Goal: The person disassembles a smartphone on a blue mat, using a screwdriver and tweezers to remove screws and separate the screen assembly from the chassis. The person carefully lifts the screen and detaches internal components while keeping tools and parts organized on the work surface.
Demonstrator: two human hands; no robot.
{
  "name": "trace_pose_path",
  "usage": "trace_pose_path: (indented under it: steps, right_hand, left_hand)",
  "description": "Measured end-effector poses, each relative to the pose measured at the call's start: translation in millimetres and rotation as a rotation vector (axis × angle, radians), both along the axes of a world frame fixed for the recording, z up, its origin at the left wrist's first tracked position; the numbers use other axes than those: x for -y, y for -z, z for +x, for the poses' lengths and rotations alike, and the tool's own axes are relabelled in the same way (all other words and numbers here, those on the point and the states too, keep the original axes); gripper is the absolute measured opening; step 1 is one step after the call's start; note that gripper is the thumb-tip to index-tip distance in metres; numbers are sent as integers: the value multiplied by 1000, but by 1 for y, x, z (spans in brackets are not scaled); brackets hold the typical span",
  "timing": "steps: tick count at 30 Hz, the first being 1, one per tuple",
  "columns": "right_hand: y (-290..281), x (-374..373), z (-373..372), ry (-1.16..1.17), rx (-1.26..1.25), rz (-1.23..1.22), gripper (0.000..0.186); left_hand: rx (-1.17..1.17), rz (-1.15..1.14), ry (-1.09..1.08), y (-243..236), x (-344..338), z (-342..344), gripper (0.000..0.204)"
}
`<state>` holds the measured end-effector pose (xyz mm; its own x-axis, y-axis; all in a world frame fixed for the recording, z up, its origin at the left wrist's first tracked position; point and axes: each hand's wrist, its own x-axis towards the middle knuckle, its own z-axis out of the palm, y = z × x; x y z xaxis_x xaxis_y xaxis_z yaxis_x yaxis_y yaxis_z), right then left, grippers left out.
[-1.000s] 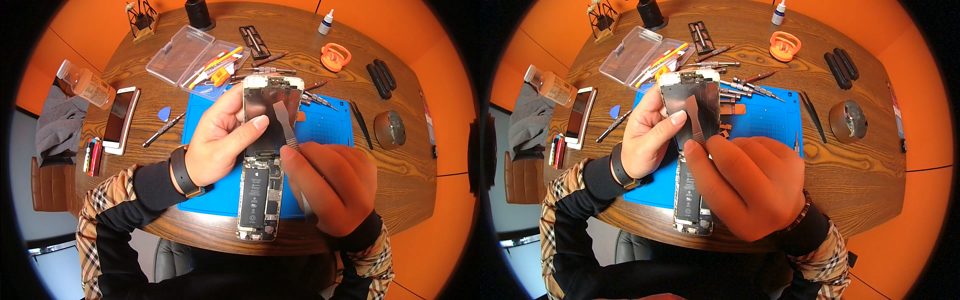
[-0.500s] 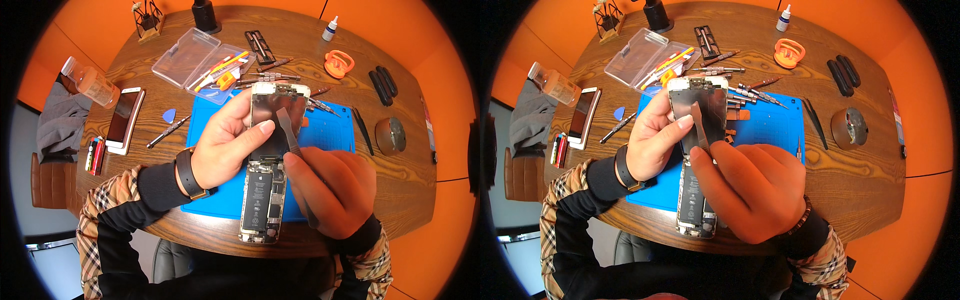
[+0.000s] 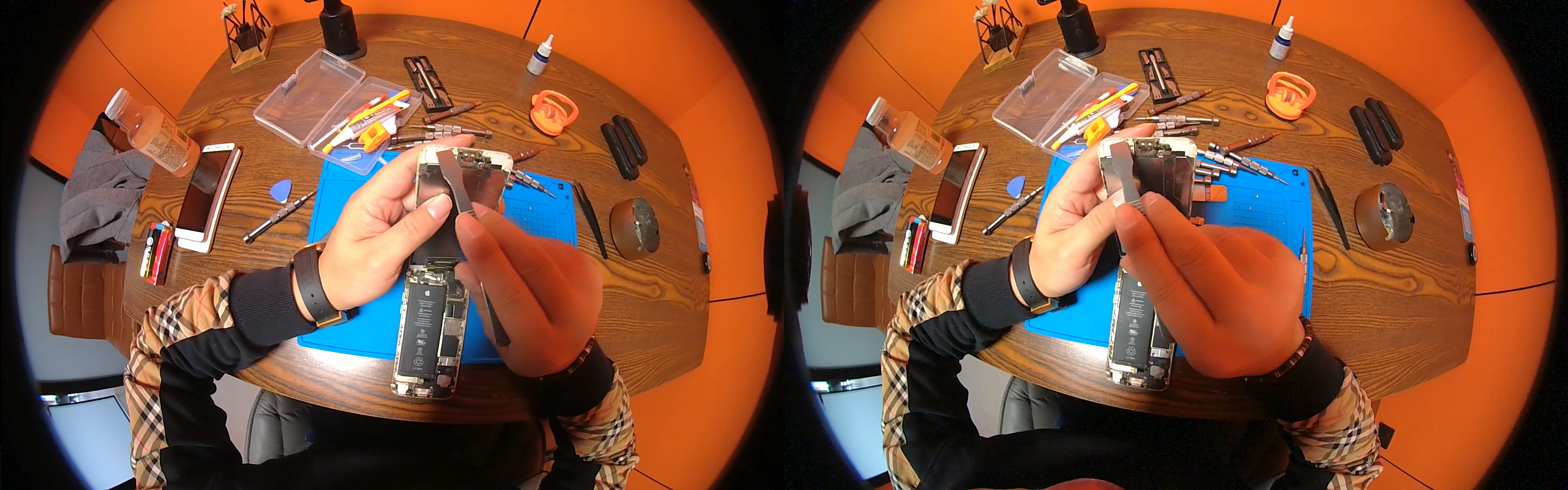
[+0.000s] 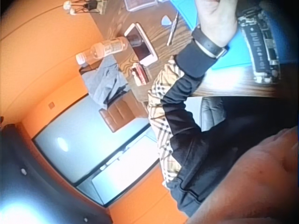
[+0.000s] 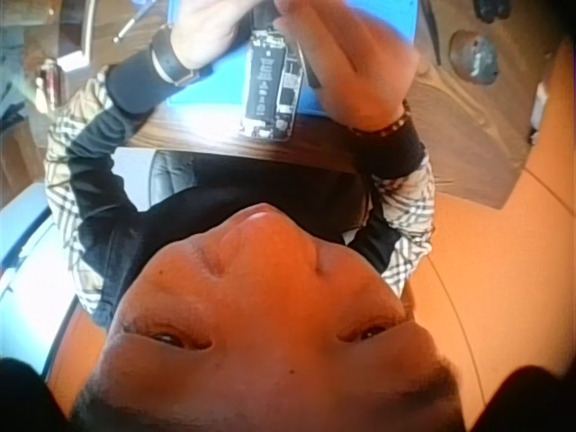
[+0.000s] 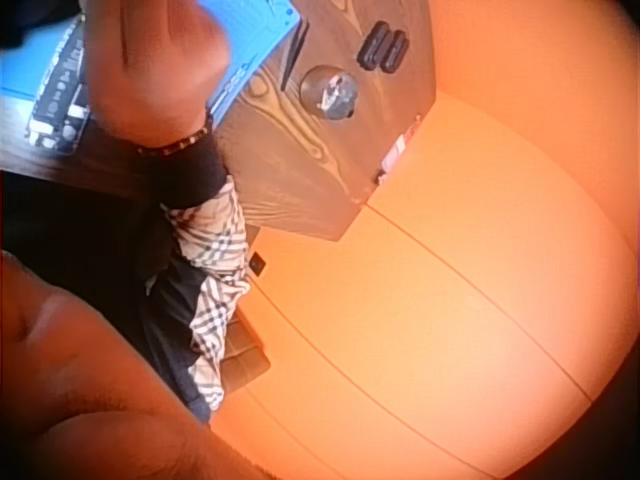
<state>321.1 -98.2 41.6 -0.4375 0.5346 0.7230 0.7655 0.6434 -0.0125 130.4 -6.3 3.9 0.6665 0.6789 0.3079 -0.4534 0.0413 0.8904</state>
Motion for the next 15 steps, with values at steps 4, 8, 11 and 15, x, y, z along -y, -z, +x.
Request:
trace_pose_path:
  steps: [4, 8, 11, 15]
  right_hand:
    - [2, -3, -2, 24, 32, 41, 48]
    - [-3, 2, -1, 38, 36, -24, 46]
    - [-5, 7, -3, 54, 2, -83, 44]
    - [-5, 7, -4, 81, 9, -71, 43]
  left_hand:
    - [32, -3, 27, 1, 0, 1, 53]
    - [33, -2, 6, 1, 0, 1, 52]
    - [11, 1, -12, 0, 1, 1, 52]
    - [18, 23, -35, 2, 1, 2, 51]
